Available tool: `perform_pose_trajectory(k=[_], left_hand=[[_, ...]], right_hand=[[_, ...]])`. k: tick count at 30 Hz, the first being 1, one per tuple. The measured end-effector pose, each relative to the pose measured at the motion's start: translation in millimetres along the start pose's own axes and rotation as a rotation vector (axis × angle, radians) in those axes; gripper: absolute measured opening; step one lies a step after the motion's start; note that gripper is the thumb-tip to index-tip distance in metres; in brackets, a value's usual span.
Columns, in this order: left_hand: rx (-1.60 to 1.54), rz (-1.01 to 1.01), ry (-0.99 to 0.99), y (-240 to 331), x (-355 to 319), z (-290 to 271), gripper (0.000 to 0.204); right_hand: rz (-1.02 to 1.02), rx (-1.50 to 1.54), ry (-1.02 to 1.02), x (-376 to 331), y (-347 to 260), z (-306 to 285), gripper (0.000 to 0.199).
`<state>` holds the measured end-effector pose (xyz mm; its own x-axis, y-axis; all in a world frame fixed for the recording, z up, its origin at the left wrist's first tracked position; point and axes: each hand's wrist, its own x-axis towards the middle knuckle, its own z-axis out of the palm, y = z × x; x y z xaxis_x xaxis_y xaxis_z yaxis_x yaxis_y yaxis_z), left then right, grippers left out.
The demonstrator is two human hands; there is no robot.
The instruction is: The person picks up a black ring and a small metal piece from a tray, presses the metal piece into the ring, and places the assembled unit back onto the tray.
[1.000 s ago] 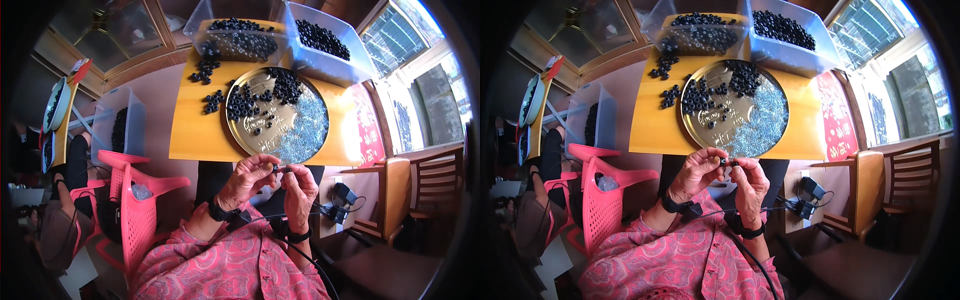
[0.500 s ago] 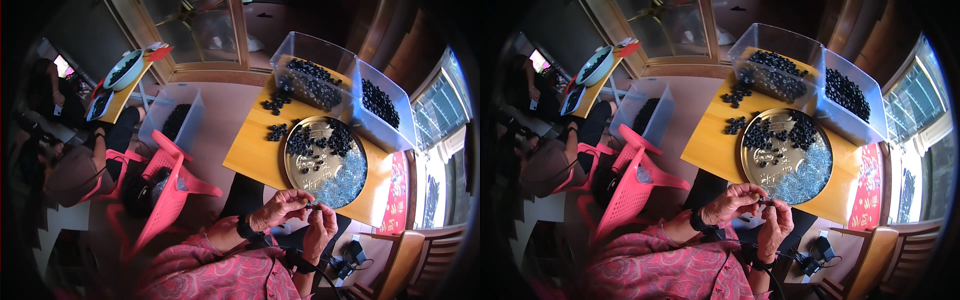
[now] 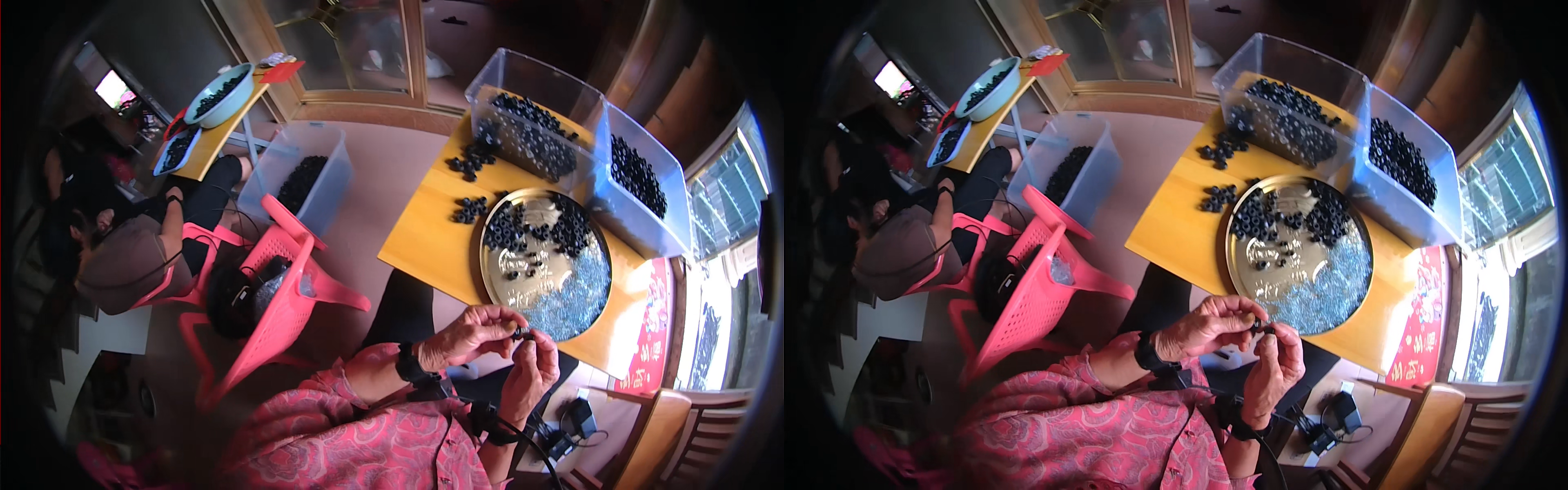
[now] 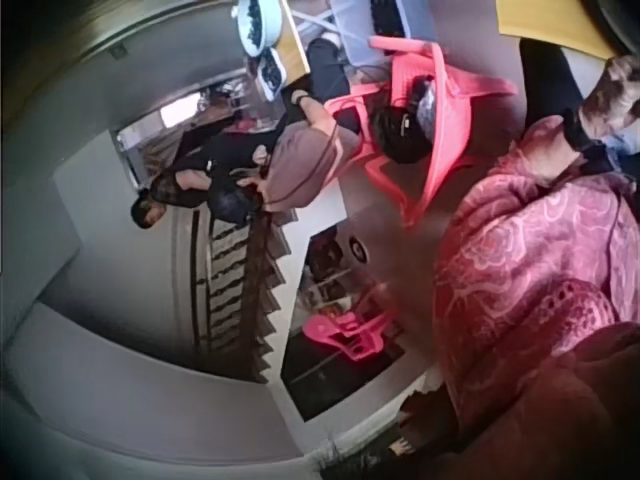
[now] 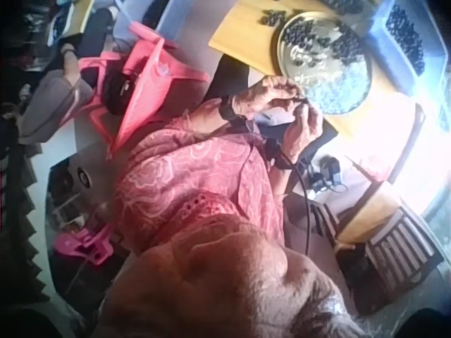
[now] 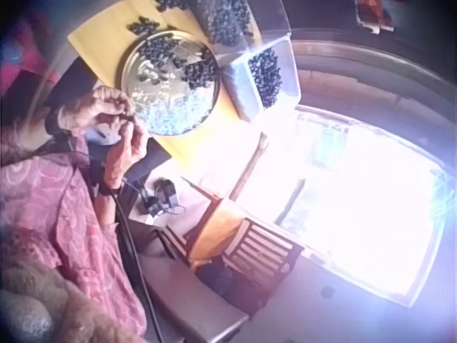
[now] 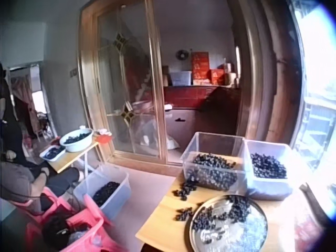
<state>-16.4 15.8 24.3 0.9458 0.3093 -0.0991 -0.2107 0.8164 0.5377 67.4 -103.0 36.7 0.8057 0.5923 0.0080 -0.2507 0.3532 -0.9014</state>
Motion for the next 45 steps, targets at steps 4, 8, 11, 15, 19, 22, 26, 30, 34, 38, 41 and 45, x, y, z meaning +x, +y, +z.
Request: perform_pose_trajectory(k=[4,8,11,15,19,22,26,30,34,38,41,45], left_hand=[[-0.064,-0.006,0.047,7,0,3,0.024],[-0.041,-0.013,0.050,10,-1,4,0.026],[-0.024,-0.045,0.051,6,4,5,0.024],[-0.012,-0.078,0.042,0,9,8,0.023],[0.001,-0.079,0.041,-4,7,9,0.023],[0.013,-0.077,0.048,-4,5,9,0.023],[0.021,-0.070,0.045,-4,5,8,0.023],[0.047,-0.070,0.056,-5,4,10,0.023],[0.061,-0.070,0.056,-5,4,12,0.023],[0.080,-0.051,0.058,-9,4,13,0.023],[0.084,-0.040,0.059,-12,4,13,0.023],[0.096,-0.049,0.070,-14,5,16,0.022]], right_hand=[[0.006,-0.081,0.016,4,1,3,0.012],[0.022,0.086,0.016,5,4,3,0.014],[-0.007,0.094,0.021,4,3,-2,0.015],[-0.034,0.060,0.041,3,-2,-4,0.016],[-0.033,0.055,0.037,0,1,-5,0.016],[-0.036,0.046,0.029,-1,2,-4,0.016],[-0.030,0.060,0.030,-2,2,-3,0.016],[-0.036,0.046,0.032,-3,2,-4,0.016],[-0.066,0.038,0.033,-3,2,-4,0.016],[-0.064,0.050,0.027,-5,3,-8,0.016],[-0.058,0.062,0.038,-8,1,-8,0.016],[-0.054,0.077,0.050,-10,0,-12,0.017]])
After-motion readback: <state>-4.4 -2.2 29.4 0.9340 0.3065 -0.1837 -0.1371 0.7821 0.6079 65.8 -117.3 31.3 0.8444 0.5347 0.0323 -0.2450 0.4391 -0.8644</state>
